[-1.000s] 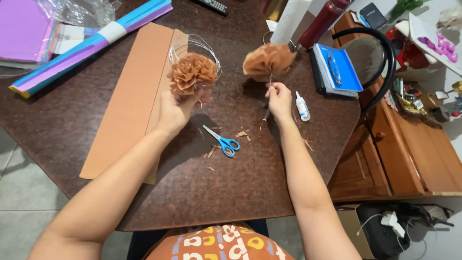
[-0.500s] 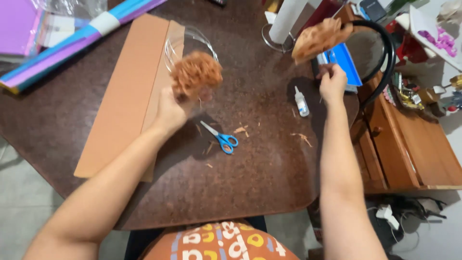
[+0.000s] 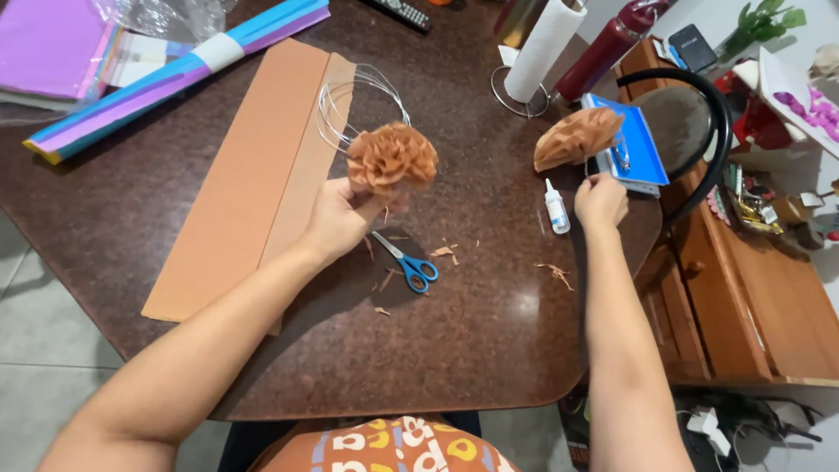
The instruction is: Making paper flowers by fluffing petals and trimming with scissors
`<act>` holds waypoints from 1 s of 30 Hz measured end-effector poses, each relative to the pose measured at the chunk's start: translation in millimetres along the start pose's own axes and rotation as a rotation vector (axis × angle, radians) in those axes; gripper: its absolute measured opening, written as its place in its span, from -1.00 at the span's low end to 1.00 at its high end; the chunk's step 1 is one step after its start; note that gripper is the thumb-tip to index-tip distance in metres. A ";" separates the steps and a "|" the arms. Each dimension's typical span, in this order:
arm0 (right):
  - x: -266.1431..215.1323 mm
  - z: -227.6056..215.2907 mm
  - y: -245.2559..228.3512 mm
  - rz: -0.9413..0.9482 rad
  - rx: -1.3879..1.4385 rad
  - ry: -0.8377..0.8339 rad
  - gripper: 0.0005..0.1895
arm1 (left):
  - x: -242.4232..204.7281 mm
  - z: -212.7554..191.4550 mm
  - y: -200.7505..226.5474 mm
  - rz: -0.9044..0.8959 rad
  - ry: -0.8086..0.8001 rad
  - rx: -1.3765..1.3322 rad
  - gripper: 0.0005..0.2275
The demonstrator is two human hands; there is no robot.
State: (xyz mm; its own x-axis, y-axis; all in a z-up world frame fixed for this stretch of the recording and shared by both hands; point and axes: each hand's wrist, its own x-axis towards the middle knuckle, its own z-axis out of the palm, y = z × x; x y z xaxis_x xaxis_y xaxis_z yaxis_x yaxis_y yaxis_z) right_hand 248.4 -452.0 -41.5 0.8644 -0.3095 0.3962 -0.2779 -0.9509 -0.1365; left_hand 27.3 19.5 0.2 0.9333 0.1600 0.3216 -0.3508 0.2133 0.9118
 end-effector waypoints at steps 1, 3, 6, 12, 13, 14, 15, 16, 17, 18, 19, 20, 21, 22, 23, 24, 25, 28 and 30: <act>-9.0 -13.2 -4.5 0.014 -0.022 0.050 -0.82 | 0.3 0.3 -1.6 -0.081 0.013 -0.113 -0.96; -46.4 -46.8 -26.0 0.042 -0.057 0.101 -0.75 | -1.4 5.5 1.6 -0.171 0.011 -0.233 -0.95; -134.9 -108.9 -102.9 -0.443 0.539 0.353 -0.95 | -10.8 18.7 8.1 -0.280 0.095 -0.207 -0.85; -288.0 -158.3 -195.7 -0.307 1.553 -0.877 -0.80 | -41.4 36.5 18.3 -0.249 -0.066 -0.338 -0.76; -290.5 -154.7 -195.3 -0.270 1.541 -0.851 -0.87 | -42.4 34.8 14.9 -0.271 -0.087 -0.365 -0.81; -291.3 -151.3 -195.9 -0.238 1.528 -0.821 -0.90 | -41.5 32.9 11.8 -0.289 -0.109 -0.392 -0.84; -285.0 -152.5 -189.1 -0.239 1.531 -0.828 -0.90 | -41.9 29.7 11.8 -0.290 -0.103 -0.389 -0.84; -275.5 -154.1 -182.3 -0.252 1.399 -0.726 -0.88 | -37.7 28.1 11.9 -0.211 -0.162 -0.246 -0.96; -265.6 -155.7 -175.6 -0.261 1.266 -0.625 -0.82 | -33.0 26.7 12.0 -0.130 -0.219 -0.104 -0.80; -236.9 -139.6 -154.4 -0.263 1.263 -0.621 -0.82 | -28.0 20.1 12.8 -0.126 -0.221 -0.107 -0.80; -208.0 -123.2 -133.2 -0.181 1.131 -0.409 -0.81 | -22.9 13.3 12.8 0.048 -0.260 0.085 -0.75; -182.1 -107.2 -108.6 -0.094 0.987 -0.205 -0.73 | -20.8 7.7 11.5 0.215 -0.298 0.273 -0.69; -158.0 -96.4 -77.6 -0.090 0.979 -0.205 -0.73 | -16.2 4.1 14.6 0.211 -0.300 0.266 -0.69; -135.4 -86.1 -45.1 -0.139 0.838 -0.063 -0.80 | -12.8 0.8 17.6 0.275 -0.280 0.330 -0.74; -112.9 -76.2 -11.9 -0.189 0.693 0.074 -0.81 | -9.3 -2.0 20.3 0.338 -0.260 0.394 -0.78; -97.0 -57.5 16.9 -0.186 0.686 0.071 -0.81 | -6.0 -6.8 17.3 0.333 -0.262 0.388 -0.78; -81.2 -39.4 46.4 -0.196 0.363 0.040 -0.87 | -2.7 -11.3 14.3 0.342 -0.270 0.427 -0.80; -68.5 -20.5 73.8 -0.157 -0.028 -0.071 -0.88 | 5.2 -25.9 15.8 0.310 -0.391 0.621 -0.81; -76.8 -35.7 64.2 -0.113 -0.104 -0.149 -0.85 | 4.9 -30.4 13.9 0.264 -0.502 0.770 -0.81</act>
State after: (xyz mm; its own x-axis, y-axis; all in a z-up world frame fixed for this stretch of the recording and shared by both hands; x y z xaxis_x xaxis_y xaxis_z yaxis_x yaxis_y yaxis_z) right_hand 149.3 -489.6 -48.3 0.9427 -0.2036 0.2643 -0.2107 -0.9775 -0.0017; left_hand 24.7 52.5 6.7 0.8180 -0.3584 0.4499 -0.5751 -0.4914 0.6541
